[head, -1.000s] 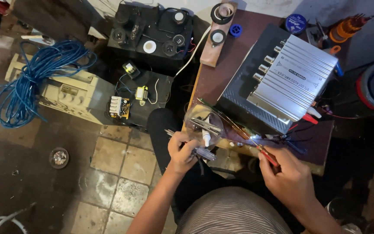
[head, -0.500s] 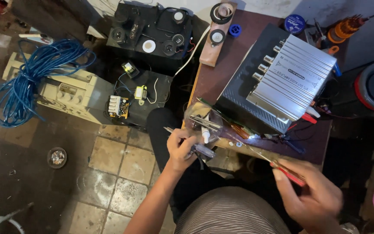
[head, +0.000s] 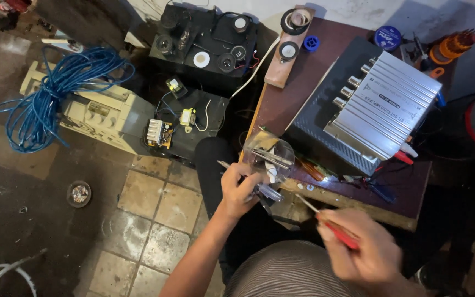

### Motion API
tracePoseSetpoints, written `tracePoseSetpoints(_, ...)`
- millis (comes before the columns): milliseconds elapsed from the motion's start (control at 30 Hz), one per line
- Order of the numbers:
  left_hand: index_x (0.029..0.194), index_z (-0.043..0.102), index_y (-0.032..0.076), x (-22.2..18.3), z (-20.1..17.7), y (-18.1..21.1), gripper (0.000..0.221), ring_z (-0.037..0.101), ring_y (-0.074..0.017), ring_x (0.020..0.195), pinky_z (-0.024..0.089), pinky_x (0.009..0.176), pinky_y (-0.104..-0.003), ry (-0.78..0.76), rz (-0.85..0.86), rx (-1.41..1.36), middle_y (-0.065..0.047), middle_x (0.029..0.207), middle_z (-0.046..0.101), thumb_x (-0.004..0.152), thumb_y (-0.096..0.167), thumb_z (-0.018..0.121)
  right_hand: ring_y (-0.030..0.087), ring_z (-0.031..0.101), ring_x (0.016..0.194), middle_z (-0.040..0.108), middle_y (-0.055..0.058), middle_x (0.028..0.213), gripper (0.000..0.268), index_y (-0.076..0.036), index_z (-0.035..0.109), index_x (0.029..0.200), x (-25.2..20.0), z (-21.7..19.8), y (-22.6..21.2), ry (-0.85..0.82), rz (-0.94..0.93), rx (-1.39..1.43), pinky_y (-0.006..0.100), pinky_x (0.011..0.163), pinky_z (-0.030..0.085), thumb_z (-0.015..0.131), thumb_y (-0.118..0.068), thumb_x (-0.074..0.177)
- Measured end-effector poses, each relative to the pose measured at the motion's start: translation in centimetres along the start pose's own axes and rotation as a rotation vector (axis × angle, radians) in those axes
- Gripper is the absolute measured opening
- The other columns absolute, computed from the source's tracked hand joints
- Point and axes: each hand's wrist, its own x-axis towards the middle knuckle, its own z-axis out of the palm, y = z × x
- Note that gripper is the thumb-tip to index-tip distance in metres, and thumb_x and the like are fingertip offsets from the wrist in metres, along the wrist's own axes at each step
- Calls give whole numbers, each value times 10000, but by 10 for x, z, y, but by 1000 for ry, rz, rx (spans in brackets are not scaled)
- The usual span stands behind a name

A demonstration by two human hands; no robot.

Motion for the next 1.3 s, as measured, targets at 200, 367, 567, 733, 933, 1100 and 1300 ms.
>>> tracePoseSetpoints(200,1046,717,81,0,0,1,173,532,-215,775,461,631,-339,4,36,-16,-57,916,462,904,-18,714,237,770,898,755,123,1061,260,16,671,1136,23,36,29,-114,-373,11,321,816,636,744,-84,907)
tracePoseSetpoints(367,869,598,56,4,3,4,177,432,-211,693,361,572,-346,37,46,23,-53,870,411,933,68,763,245,731,808,728,143,970,206,40,657,1107,38,38,26,-192,-380,18,310,712,602,672,-101,958)
tracePoseSetpoints(567,859,583,46,5,6,4,178,451,-222,717,378,584,-354,49,58,-25,-65,894,421,922,12,745,265,762,918,744,182,1062,222,59,666,1129,40,46,33,-198,-367,48,320,830,631,685,-72,951)
tracePoseSetpoints(733,889,621,69,-5,12,-3,150,447,-190,696,381,561,-331,93,52,22,-48,877,422,953,88,756,217,747,848,759,121,996,200,25,692,1116,40,49,36,-158,-206,92,295,797,611,678,-93,955)
tracePoseSetpoints(933,940,587,58,-7,11,-5,116,468,-238,724,395,580,-376,62,49,2,-85,894,447,963,70,699,162,719,744,752,113,1004,216,12,689,1114,37,37,30,-146,-253,53,241,679,572,662,-132,956)
tracePoseSetpoints(1100,968,655,30,3,10,2,126,514,-230,740,441,586,-356,43,56,-15,-83,886,481,903,-6,757,252,742,899,725,169,1037,200,61,642,1108,40,41,30,-156,-387,74,311,852,610,666,-64,954)
tracePoseSetpoints(1300,952,583,54,-12,16,-6,137,457,-235,714,371,584,-360,20,44,4,-82,880,447,897,-23,681,193,750,827,752,129,1002,225,18,681,1141,37,45,36,-161,-206,147,267,735,615,651,-119,965)
